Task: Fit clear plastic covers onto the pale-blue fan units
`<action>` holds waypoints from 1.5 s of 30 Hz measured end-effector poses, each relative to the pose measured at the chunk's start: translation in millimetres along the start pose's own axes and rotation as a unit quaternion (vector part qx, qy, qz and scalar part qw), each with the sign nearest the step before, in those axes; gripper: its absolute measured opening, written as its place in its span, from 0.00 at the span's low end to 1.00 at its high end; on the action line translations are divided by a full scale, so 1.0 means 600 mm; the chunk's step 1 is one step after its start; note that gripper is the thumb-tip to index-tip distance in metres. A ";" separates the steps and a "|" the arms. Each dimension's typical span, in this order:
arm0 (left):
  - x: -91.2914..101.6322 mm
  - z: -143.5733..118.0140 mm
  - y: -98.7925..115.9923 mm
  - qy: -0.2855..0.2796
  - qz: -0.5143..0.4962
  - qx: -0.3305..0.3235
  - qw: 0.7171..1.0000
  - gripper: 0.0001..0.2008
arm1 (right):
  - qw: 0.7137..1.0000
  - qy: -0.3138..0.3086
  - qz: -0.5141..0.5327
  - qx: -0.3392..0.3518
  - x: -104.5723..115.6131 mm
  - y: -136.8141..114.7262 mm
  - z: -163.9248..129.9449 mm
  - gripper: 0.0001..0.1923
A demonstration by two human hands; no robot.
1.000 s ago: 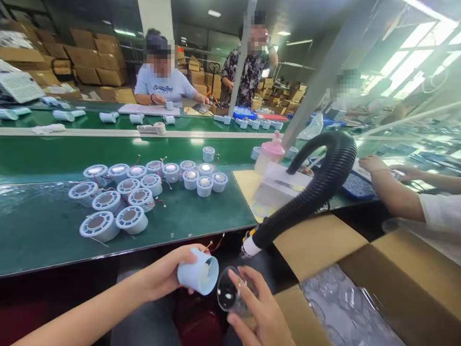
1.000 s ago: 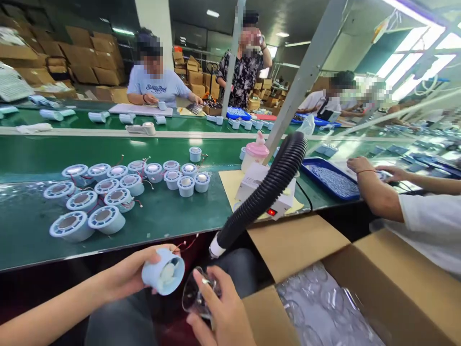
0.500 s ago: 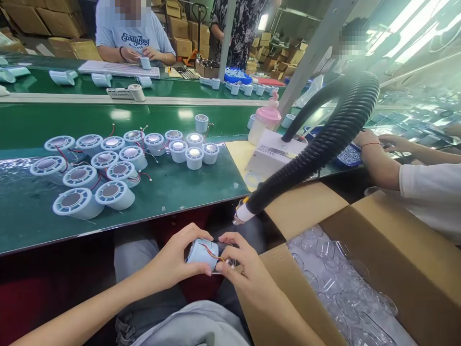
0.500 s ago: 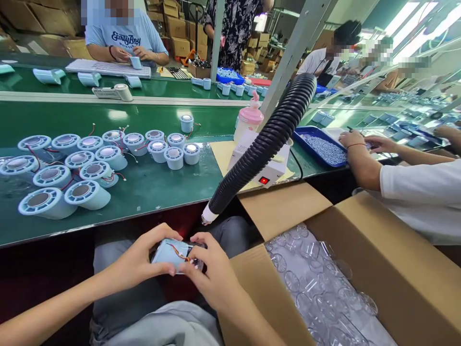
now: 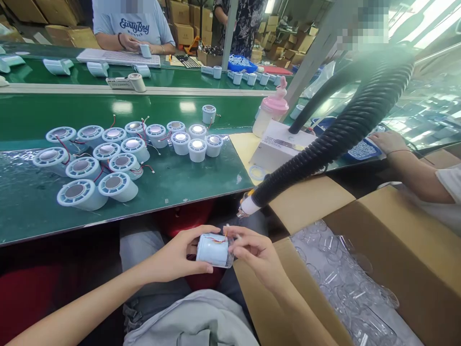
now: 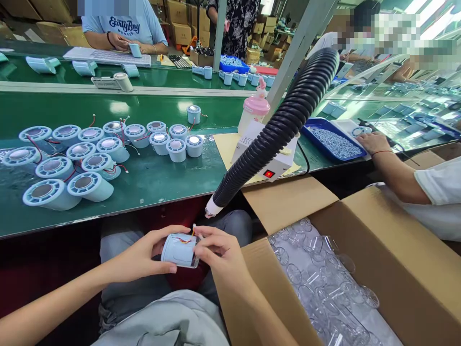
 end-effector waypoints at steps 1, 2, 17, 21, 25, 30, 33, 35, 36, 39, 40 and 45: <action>0.000 -0.001 -0.002 0.001 -0.036 0.007 0.999 0.31 | 0.999 -0.018 -0.030 0.029 0.000 -0.001 -0.003 0.08; 0.000 -0.002 -0.003 0.003 -0.064 0.012 0.998 0.30 | 0.995 -0.033 -0.069 0.065 0.000 -0.002 -0.007 0.15; 0.001 -0.023 0.029 -0.005 0.100 -0.073 0.992 0.34 | 0.990 -0.070 -0.094 0.082 0.001 -0.005 -0.029 0.25; -0.001 -0.028 0.031 -0.008 0.107 -0.078 0.991 0.36 | 0.996 -0.073 -0.037 0.021 0.001 -0.005 -0.030 0.24; -0.001 -0.026 0.028 -0.010 0.067 -0.057 0.996 0.37 | 0.996 -0.078 0.011 -0.034 -0.001 0.000 -0.029 0.23; 0.002 0.031 0.011 0.005 -0.061 -0.036 0.997 0.37 | 0.985 0.013 0.153 -0.072 0.000 0.042 -0.018 0.23; 0.004 0.087 0.007 0.042 -0.052 -0.033 0.997 0.31 | 0.970 0.094 0.212 -0.077 0.007 0.077 -0.004 0.24; 0.004 0.118 0.011 0.051 -0.027 -0.027 0.998 0.27 | 0.965 0.118 0.219 -0.079 0.011 0.095 0.006 0.24; 0.003 0.129 0.015 0.052 -0.015 -0.026 0.998 0.25 | 0.964 0.124 0.222 -0.079 0.012 0.102 0.011 0.24; 0.005 0.143 0.029 0.053 0.024 -0.021 0.998 0.23 | 0.959 0.130 0.239 -0.080 0.014 0.113 0.024 0.25; 0.006 0.143 0.033 0.052 0.036 -0.019 0.998 0.22 | 0.958 0.128 0.244 -0.081 0.013 0.114 0.028 0.25; 0.014 0.133 0.050 0.050 0.080 -0.006 0.996 0.20 | 0.956 0.113 0.259 -0.084 0.004 0.117 0.039 0.23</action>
Point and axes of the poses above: each hand's wrist, its own z-axis towards the middle knuckle, its own x-axis out of the back of the hand, y = z × x, the point moved 4 cm from there along z, towards the middle knuckle, and after that the axes turned 6 degrees about y, right-handed, at the moved point
